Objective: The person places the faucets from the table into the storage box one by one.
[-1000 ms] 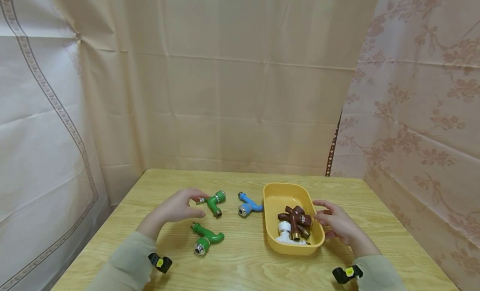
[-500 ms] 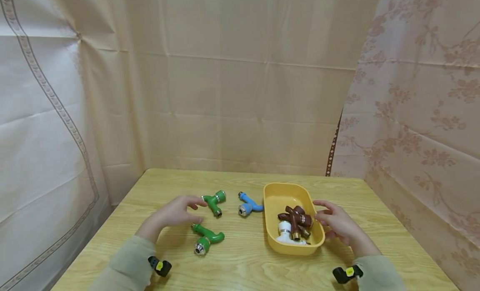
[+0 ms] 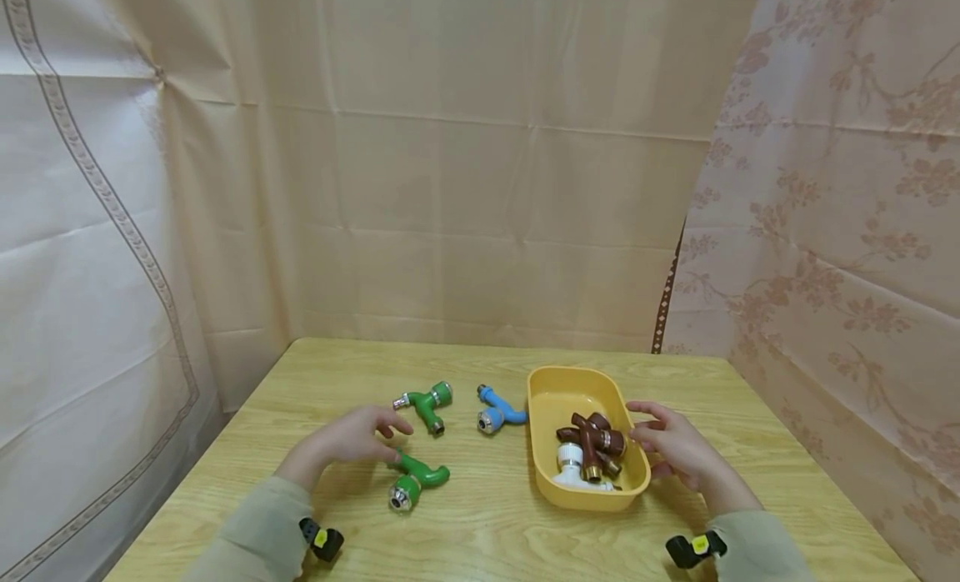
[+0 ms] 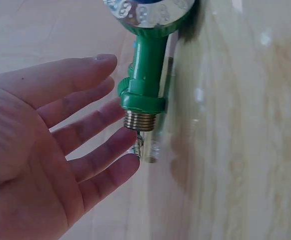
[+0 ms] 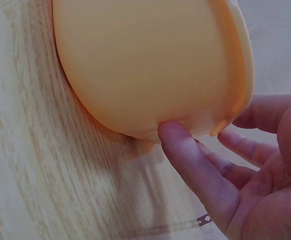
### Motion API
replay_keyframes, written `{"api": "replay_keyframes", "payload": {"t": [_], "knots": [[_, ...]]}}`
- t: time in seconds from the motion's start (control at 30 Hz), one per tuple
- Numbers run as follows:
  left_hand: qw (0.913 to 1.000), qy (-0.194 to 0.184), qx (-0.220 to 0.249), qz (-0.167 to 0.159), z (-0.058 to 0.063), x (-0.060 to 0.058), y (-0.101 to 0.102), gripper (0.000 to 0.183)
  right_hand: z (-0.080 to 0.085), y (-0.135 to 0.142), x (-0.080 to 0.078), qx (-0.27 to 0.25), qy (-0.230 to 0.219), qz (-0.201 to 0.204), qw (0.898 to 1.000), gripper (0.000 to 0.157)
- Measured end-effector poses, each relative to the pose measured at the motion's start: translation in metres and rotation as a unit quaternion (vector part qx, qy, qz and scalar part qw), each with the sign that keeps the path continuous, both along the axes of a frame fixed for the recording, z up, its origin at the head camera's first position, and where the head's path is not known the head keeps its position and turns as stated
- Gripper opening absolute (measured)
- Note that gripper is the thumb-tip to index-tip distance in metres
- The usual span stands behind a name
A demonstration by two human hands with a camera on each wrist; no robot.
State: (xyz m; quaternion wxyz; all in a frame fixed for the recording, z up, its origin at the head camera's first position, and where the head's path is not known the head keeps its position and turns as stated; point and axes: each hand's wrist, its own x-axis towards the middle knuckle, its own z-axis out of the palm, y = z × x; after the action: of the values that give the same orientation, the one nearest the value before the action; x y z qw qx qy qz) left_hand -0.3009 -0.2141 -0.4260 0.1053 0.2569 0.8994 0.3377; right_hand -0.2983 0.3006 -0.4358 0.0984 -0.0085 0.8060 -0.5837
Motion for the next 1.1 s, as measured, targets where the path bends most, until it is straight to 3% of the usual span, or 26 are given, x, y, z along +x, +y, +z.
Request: {"api": "replay_keyframes", "payload": {"t": [0.43, 1.1], "knots": [[0.9995, -0.023, 0.006, -0.021, -0.013, -0.004, 0.004, 0.031, -0.001, 0.002, 0.000, 0.002, -0.003, -0.002, 1.000, 0.055], [0.9994, -0.023, -0.002, -0.024, -0.013, -0.002, 0.008, 0.024, 0.000, 0.000, 0.001, -0.001, 0.000, -0.007, 1.000, 0.056]]}}
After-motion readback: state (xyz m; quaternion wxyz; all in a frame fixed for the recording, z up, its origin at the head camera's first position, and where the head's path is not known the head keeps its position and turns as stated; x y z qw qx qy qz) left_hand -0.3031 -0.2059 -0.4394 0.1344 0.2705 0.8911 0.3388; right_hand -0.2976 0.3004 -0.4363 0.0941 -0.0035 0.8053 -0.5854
